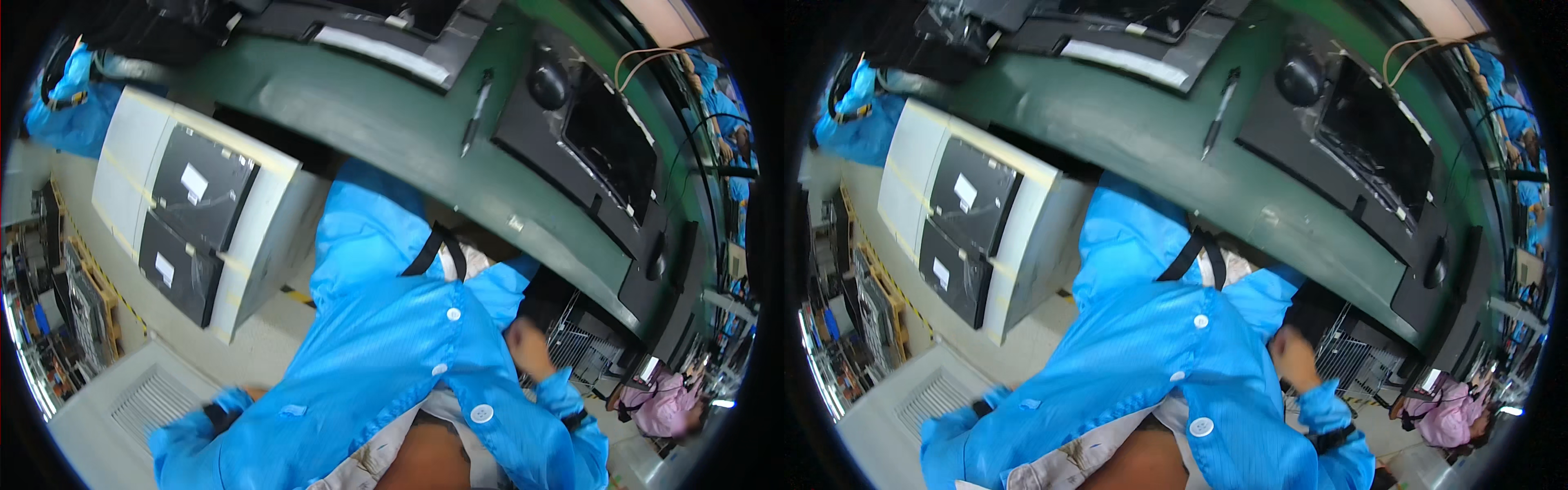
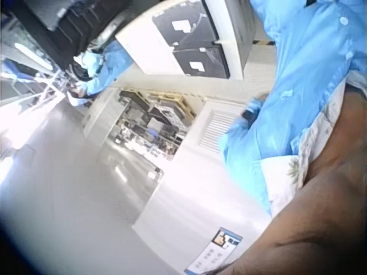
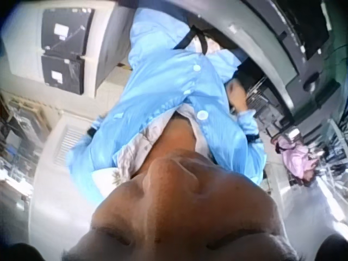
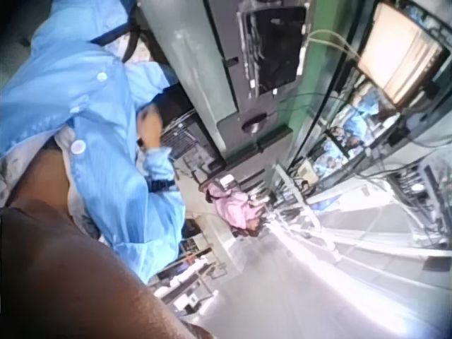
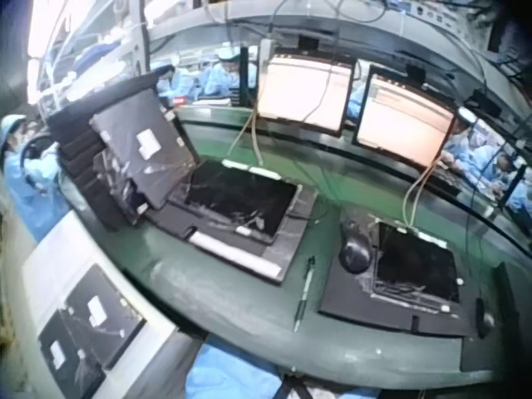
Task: Inspecting, labeling, and organizing electronic display panels on an assembly line.
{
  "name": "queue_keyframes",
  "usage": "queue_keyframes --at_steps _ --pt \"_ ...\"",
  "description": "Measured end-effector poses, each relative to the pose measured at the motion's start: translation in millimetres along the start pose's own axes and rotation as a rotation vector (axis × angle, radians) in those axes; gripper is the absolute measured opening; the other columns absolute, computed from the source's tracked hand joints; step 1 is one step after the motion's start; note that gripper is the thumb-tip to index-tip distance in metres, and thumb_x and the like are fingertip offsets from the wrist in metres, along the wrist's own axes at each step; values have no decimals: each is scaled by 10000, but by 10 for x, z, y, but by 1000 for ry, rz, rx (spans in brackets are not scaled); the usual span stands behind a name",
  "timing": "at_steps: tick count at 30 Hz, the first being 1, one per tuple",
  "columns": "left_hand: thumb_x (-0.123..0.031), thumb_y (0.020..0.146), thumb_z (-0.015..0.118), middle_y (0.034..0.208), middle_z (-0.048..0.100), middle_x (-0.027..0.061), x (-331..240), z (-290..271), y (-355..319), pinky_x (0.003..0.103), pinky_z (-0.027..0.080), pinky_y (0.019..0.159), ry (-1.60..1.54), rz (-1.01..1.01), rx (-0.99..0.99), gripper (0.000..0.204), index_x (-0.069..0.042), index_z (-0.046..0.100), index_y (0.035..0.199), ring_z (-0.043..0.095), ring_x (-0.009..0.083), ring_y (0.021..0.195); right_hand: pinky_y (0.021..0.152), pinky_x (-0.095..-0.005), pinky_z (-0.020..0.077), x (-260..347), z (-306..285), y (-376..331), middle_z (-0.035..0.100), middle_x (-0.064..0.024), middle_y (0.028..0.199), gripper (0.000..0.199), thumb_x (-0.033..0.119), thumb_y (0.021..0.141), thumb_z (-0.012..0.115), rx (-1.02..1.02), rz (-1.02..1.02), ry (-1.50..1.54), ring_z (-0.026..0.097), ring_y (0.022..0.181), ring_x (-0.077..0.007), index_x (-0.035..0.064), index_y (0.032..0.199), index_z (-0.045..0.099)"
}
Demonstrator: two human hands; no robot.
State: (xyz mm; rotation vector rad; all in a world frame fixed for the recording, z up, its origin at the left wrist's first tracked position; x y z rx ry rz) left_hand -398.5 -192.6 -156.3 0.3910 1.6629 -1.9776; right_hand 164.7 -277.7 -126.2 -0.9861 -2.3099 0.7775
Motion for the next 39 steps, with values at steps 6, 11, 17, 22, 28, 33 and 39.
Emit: queue_keyframes --at_steps 6,11,17,22,28,33,39 --pt "-294 943 676 1119 746 157 -185 -544 409 389 578 835 -356 -180 -210 435 -29 671 1288 725 266 968 830 -438 563 -648 918 -359 721 -225 1041 303 253 982 620 128 286 244 716 930 -352 20 1162 692" --pt "-298 942 679 1129 744 155 -890 -1358 647 388 580 840 -344 -114 -366 439 -31 671 1291 725 265 973 824 -445 564 -513 1013 -186 723 -226 1038 304 265 980 614 108 303 343 716 925 -360 22 1141 699" --pt "-302 941 683 1141 741 152 -1315 -1637 671 387 581 846 -309 -55 -424 444 -33 672 1295 725 264 978 817 -454 565 -448 1001 -163 725 -226 1033 307 279 979 607 101 307 398 716 918 -369 24 1117 708" --pt "-305 941 687 1151 739 150 -1318 -1631 660 387 583 851 -306 -57 -424 448 -36 673 1298 725 263 982 812 -461 566 -459 1037 -185 727 -227 1030 312 290 977 600 108 306 402 716 912 -377 26 1097 716" --pt "-310 940 691 1163 737 147 -1284 -1567 640 386 584 857 -318 -73 -410 453 -38 673 1302 724 261 988 805 -470 568 -447 1046 -255 729 -227 1026 320 304 976 593 116 295 402 717 906 -386 28 1072 725" --pt "-313 939 695 1173 735 145 -1383 -1592 599 386 586 862 -316 -49 -423 458 -40 674 1306 724 260 992 799 -477 569 -421 998 -281 731 -228 1022 329 315 975 586 111 276 400 717 900 -393 30 1052 732" --pt "-317 938 699 1185 732 142 -1688 -1643 535 385 587 868 -296 17 -442 463 -43 674 1310 724 259 997 792 -486 570 -366 869 -336 734 -228 1018 343 329 973 579 92 249 403 717 894 -403 32 1028 741"
Point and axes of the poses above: each hand's wrist, its own y-axis towards the middle knuckle, its own z-axis out of the palm, x = y × z, the point moved 10 cm from there along y, towards the middle knuckle
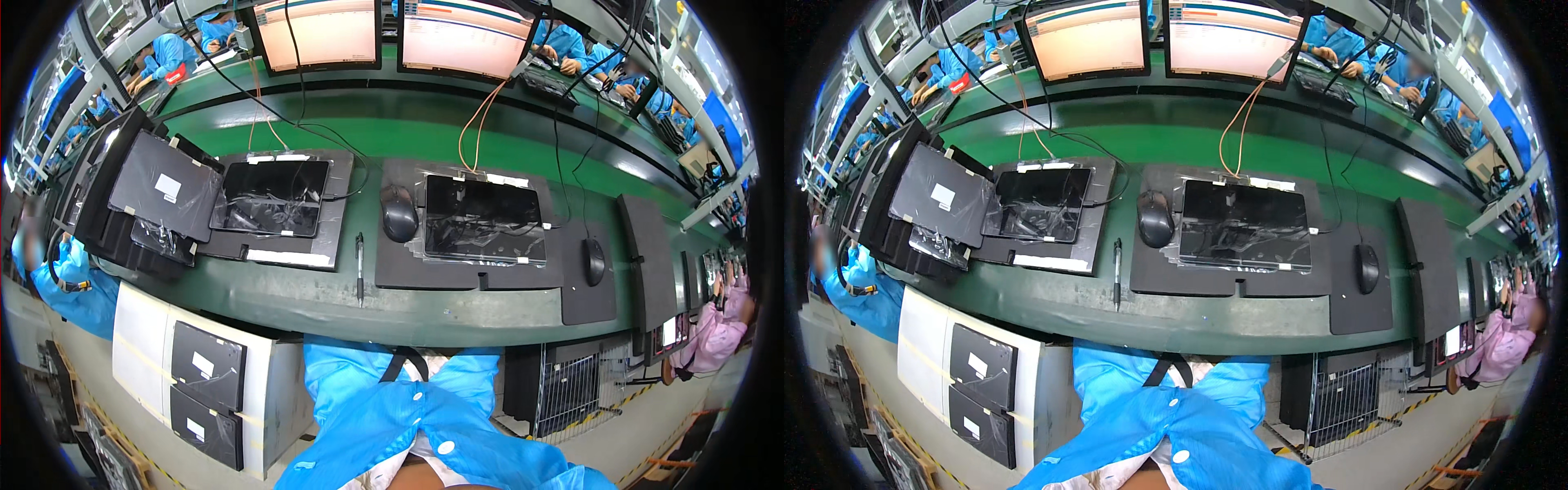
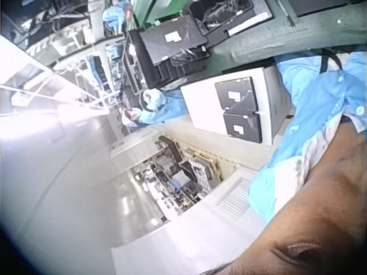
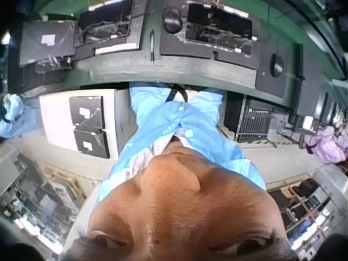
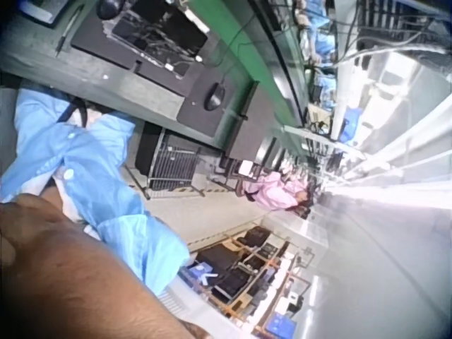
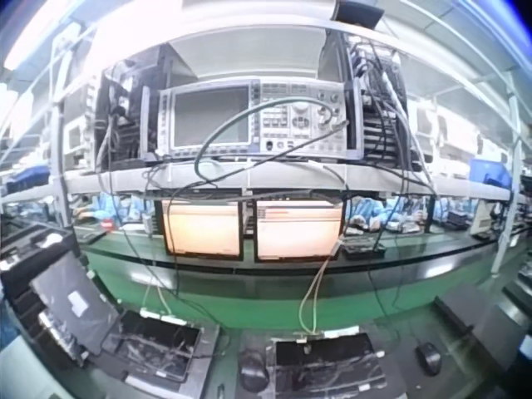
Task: Inspecting, labeling, and organizing electronic display panels on an assembly line.
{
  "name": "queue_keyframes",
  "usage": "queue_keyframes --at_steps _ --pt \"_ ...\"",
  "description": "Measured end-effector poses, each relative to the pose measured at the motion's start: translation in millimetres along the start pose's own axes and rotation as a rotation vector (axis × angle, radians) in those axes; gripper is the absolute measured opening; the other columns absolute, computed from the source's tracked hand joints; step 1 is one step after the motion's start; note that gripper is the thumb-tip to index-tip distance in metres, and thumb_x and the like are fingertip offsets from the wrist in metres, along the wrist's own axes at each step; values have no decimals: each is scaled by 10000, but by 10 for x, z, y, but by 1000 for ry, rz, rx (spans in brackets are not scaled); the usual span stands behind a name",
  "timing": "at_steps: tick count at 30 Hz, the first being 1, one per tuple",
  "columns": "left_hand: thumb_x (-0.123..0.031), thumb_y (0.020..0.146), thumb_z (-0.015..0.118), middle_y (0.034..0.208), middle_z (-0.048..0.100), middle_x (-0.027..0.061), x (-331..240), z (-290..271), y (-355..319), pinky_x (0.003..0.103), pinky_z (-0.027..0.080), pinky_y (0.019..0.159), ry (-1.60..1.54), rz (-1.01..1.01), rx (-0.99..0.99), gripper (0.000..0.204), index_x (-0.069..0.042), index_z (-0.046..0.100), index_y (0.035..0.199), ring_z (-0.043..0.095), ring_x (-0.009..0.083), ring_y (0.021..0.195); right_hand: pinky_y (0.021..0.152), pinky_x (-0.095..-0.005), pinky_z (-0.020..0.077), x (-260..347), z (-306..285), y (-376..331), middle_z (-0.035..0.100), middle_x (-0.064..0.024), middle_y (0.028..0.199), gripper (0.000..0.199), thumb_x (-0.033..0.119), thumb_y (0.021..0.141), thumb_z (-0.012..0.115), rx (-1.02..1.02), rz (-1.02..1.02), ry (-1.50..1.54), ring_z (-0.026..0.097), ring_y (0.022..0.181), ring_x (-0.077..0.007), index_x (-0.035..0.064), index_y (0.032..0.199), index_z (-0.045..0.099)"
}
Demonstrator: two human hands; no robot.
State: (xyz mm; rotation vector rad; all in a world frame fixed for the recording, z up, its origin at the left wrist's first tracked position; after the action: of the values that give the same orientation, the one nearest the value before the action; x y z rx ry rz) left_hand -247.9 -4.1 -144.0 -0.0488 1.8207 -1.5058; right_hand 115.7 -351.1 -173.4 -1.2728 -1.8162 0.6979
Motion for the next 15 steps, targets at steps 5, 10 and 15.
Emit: queue_keyframes --at_steps 5,10,15 --pt "-321 937 702 1195 730 140 -174 15 -50 384 589 873 -8 19 -6 467 -45 675 1313 724 258 1002 786 -493 571 35 -75 -40 735 -229 1014 355 340 972 572 10 -10 -7 718 888 -410 34 1007 749" --pt "-324 936 706 1205 728 138 -172 45 -124 384 590 878 -4 -21 3 471 -47 676 1316 724 257 1006 780 -500 572 19 -117 -91 737 -229 1011 369 351 970 566 27 -4 -15 718 883 -418 36 987 756" --pt "-328 936 709 1215 726 136 -69 27 -183 383 591 883 16 -88 37 476 -49 676 1319 724 256 1011 775 -507 573 -14 -139 -137 739 -230 1007 384 363 969 560 41 14 -14 718 877 -426 37 967 763"
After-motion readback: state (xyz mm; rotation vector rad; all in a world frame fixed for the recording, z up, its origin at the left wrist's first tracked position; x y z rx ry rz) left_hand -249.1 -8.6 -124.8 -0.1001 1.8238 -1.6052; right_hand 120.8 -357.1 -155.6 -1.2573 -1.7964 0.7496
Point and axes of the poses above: each hand's wrist, its own y-axis towards the middle knuckle, its own z-axis out of the palm, x = y × z, the point moved 10 cm from there along y, towards the middle knuckle
